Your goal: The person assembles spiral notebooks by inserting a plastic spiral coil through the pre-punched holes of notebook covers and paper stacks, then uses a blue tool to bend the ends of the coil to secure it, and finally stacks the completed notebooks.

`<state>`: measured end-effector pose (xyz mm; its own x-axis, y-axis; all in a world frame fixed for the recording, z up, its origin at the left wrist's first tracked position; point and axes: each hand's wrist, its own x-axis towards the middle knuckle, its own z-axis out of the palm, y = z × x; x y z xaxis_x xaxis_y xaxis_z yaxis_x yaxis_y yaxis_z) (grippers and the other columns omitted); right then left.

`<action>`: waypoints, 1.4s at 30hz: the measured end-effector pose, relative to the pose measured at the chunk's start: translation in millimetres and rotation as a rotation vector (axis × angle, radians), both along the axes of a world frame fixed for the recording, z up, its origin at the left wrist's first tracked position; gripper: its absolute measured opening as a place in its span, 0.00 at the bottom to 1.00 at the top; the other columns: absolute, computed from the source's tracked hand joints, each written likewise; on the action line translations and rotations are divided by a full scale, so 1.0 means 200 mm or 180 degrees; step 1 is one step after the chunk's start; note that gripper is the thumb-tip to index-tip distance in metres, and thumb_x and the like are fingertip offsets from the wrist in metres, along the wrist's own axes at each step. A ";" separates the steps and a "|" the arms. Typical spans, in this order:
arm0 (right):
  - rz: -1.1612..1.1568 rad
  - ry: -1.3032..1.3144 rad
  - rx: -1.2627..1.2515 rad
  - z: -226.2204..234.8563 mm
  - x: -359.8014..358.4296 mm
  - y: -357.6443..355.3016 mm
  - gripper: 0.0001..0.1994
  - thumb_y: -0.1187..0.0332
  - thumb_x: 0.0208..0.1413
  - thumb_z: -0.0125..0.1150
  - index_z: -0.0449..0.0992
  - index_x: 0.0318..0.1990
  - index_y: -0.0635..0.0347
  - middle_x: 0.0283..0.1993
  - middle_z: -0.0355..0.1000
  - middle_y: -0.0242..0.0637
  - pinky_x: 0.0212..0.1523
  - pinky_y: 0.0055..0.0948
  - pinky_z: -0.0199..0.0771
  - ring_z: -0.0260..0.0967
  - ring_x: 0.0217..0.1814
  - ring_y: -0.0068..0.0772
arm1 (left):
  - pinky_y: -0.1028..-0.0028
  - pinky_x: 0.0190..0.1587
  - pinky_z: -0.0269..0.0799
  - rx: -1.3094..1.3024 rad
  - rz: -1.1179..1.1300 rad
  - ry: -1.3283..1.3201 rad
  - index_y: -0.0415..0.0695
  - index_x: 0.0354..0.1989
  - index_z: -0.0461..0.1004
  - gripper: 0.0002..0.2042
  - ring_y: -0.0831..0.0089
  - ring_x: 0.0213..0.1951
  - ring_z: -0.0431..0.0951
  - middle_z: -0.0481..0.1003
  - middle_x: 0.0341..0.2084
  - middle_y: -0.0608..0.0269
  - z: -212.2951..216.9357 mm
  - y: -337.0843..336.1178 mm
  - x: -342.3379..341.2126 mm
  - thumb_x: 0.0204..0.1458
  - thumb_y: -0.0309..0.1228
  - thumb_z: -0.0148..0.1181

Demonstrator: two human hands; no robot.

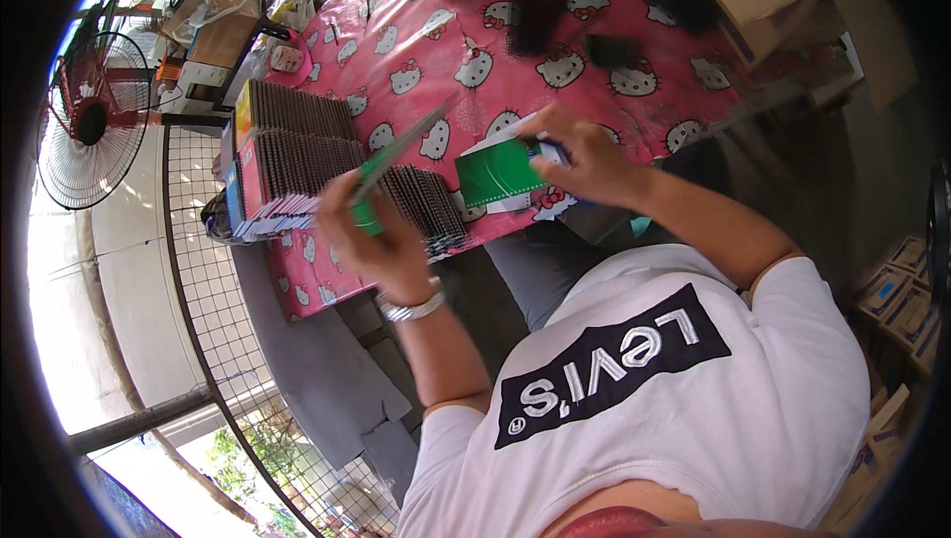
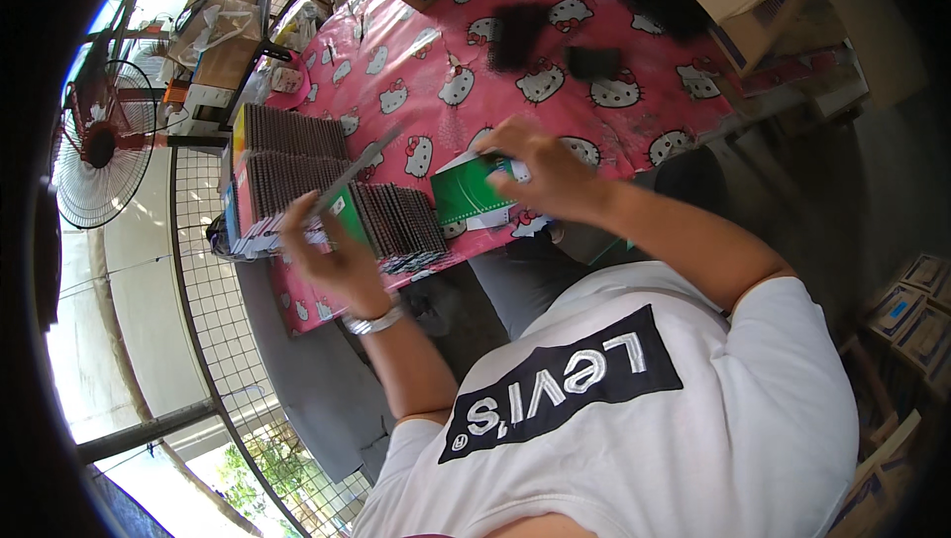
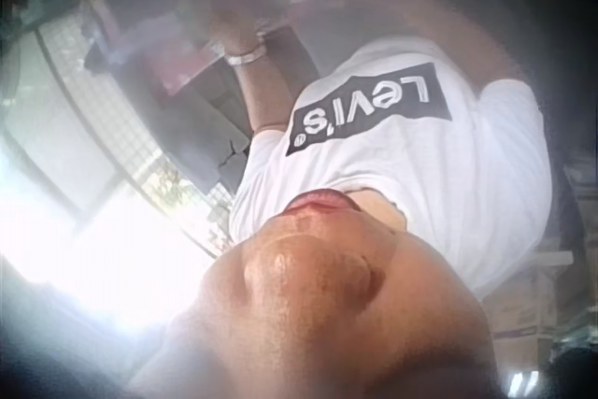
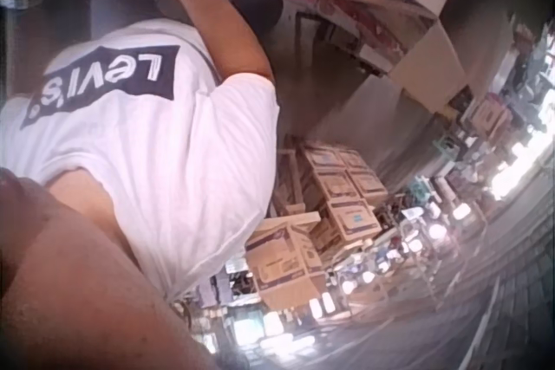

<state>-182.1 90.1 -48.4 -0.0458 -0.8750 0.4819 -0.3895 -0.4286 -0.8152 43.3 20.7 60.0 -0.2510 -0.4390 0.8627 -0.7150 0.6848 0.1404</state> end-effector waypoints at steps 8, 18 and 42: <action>-0.0434 0.1325 0.0958 -0.38 -0.41 -0.29 0.16 0.63 0.51 0.61 0.75 0.46 0.59 0.47 0.72 0.48 0.50 0.43 0.72 0.71 0.47 0.50 | 0.61 0.49 0.60 0.2142 0.1261 -0.1840 0.47 0.39 0.77 0.13 0.59 0.45 0.73 0.77 0.36 0.62 0.14 -0.36 0.33 0.53 0.35 0.48; -0.1752 0.2044 0.1148 -0.62 -0.68 -0.77 0.19 0.58 0.61 0.55 0.72 0.51 0.63 0.55 0.67 0.57 0.52 0.47 0.73 0.70 0.53 0.56 | 0.59 0.64 0.60 0.2741 0.0936 -0.0856 0.60 0.64 0.67 0.20 0.49 0.67 0.58 0.60 0.65 0.44 -0.20 -0.22 0.51 0.62 0.42 0.49; -0.0798 -0.1229 0.1513 -0.26 -0.61 -0.33 0.18 0.73 0.60 0.50 0.67 0.58 0.62 0.34 0.70 0.32 0.25 0.18 0.68 0.67 0.28 0.17 | 0.62 0.52 0.71 0.1763 -0.1029 -0.2364 0.48 0.52 0.73 0.23 0.57 0.51 0.72 0.73 0.51 0.62 -0.56 0.02 -0.21 0.44 0.30 0.67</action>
<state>-303.7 23.1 -100.0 -0.3679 -0.9287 -0.0461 -0.0723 0.0780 -0.9943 2.3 23.8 -51.7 -0.8259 -0.5487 0.1297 -0.5411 0.8360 0.0912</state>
